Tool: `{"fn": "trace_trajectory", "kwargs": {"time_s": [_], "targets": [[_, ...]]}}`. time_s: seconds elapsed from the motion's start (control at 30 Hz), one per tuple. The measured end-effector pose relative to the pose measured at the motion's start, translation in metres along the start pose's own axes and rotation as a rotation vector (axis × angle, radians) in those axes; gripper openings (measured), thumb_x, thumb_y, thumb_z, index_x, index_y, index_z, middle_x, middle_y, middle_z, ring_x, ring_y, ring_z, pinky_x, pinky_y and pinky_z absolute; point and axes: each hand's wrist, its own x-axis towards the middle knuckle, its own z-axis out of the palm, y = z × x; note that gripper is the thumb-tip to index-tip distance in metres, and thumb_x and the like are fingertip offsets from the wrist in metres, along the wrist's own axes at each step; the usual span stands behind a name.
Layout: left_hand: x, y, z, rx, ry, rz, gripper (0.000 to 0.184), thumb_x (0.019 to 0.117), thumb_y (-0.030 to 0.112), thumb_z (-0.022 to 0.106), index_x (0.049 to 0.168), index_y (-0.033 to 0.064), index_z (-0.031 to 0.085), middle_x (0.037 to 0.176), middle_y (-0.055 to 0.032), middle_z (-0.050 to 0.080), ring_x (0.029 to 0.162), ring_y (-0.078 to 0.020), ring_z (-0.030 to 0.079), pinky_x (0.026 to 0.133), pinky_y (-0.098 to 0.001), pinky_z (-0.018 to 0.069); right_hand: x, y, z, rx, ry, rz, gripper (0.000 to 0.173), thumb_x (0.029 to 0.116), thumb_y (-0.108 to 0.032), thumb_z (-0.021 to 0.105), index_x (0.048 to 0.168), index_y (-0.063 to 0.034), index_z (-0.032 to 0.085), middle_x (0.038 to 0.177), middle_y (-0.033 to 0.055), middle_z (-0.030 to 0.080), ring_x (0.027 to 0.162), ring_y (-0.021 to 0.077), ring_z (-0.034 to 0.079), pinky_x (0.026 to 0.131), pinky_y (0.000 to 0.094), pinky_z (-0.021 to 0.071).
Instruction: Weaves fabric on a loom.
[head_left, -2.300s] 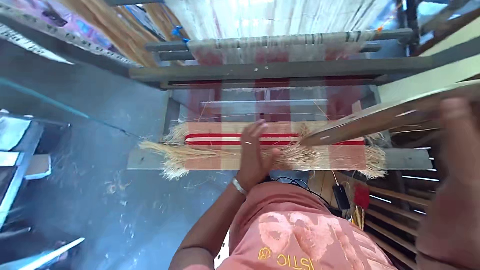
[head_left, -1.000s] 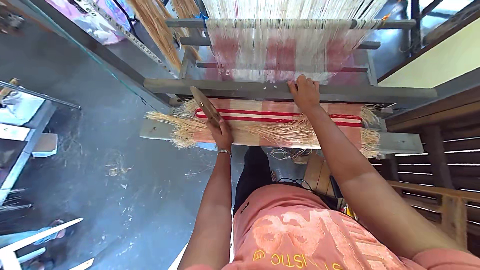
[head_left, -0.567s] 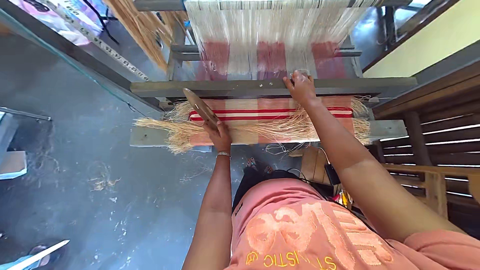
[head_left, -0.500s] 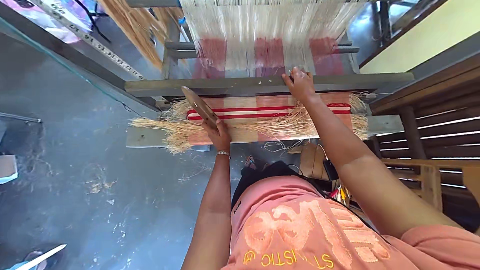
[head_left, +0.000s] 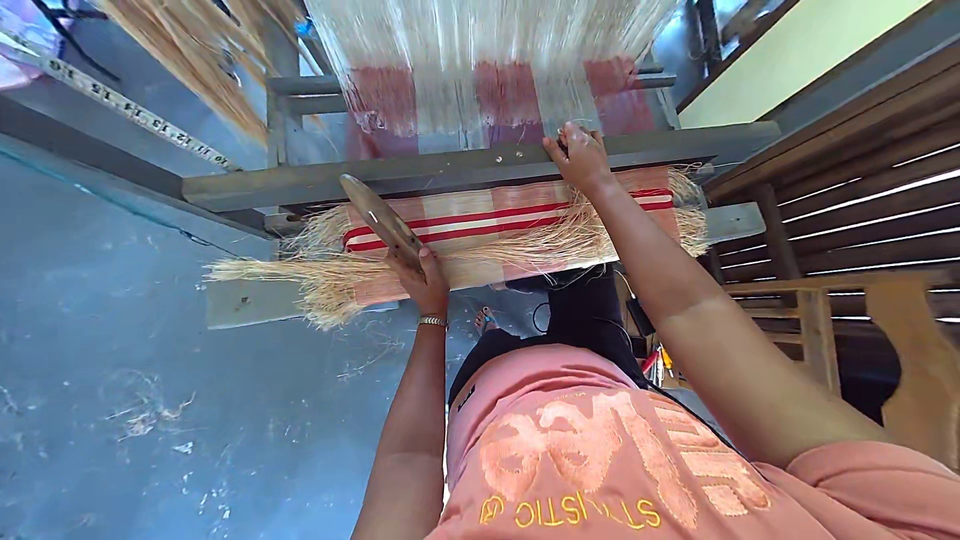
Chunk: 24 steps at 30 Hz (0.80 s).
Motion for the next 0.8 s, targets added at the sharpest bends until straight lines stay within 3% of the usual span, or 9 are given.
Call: {"fn": "trace_trajectory", "kwargs": {"time_s": [0.1,0.23,0.5,0.7,0.8], "targets": [[0.001,0.0,0.0,0.0,0.008,0.033,0.068,0.107,0.05,0.041,0.153,0.0031,0.023,0.11,-0.0096,0.067,0.087,-0.0147,0.07,0.08,-0.0388,0.062,-0.003,-0.002,0.006,-0.038,0.058,0.002,0.059,0.1085,-0.051,0.038,0.114,0.003,0.061,0.105,0.0202,0.069,0.109,0.035,0.066,0.109,0.054,0.0404],[0.004,-0.004,0.001,-0.03,0.027,0.041,0.064,0.1073,0.047,0.042,0.152,0.0052,0.024,0.103,-0.008,0.067,0.082,-0.0155,0.07,0.076,-0.0391,0.0618,0.005,-0.002,0.008,-0.09,0.087,0.004,0.059,0.1079,-0.051,0.038,0.115,0.0033,0.062,0.107,0.0213,0.069,0.11,0.037,0.066,0.104,0.0561,0.0436],[0.004,0.0,0.001,-0.052,0.022,0.059,0.064,0.1069,0.046,0.042,0.147,0.0001,0.026,0.101,-0.0088,0.066,0.084,-0.0173,0.07,0.076,-0.0399,0.0621,0.048,0.001,0.013,-0.075,0.097,0.012,0.06,0.108,-0.05,0.036,0.115,0.0035,0.061,0.111,0.0221,0.069,0.115,0.0377,0.064,0.109,0.0564,0.0399],[0.003,0.0,0.001,-0.05,-0.008,0.057,0.064,0.1073,0.047,0.043,0.149,0.0016,0.025,0.103,-0.0096,0.066,0.086,-0.0175,0.07,0.079,-0.0409,0.0618,-0.004,-0.002,0.0,0.017,0.007,-0.002,0.062,0.1081,-0.051,0.039,0.118,0.0067,0.06,0.114,0.0255,0.066,0.117,0.0408,0.062,0.112,0.0588,0.0377],[0.002,0.005,-0.004,-0.055,-0.021,-0.011,0.066,0.1068,0.051,0.041,0.151,0.0058,0.024,0.103,-0.0084,0.068,0.083,-0.0174,0.07,0.073,-0.0399,0.0622,-0.002,-0.005,0.002,-0.012,0.004,0.046,0.062,0.107,-0.053,0.04,0.118,0.005,0.059,0.112,0.0237,0.068,0.116,0.0402,0.063,0.11,0.0592,0.0389]]}}
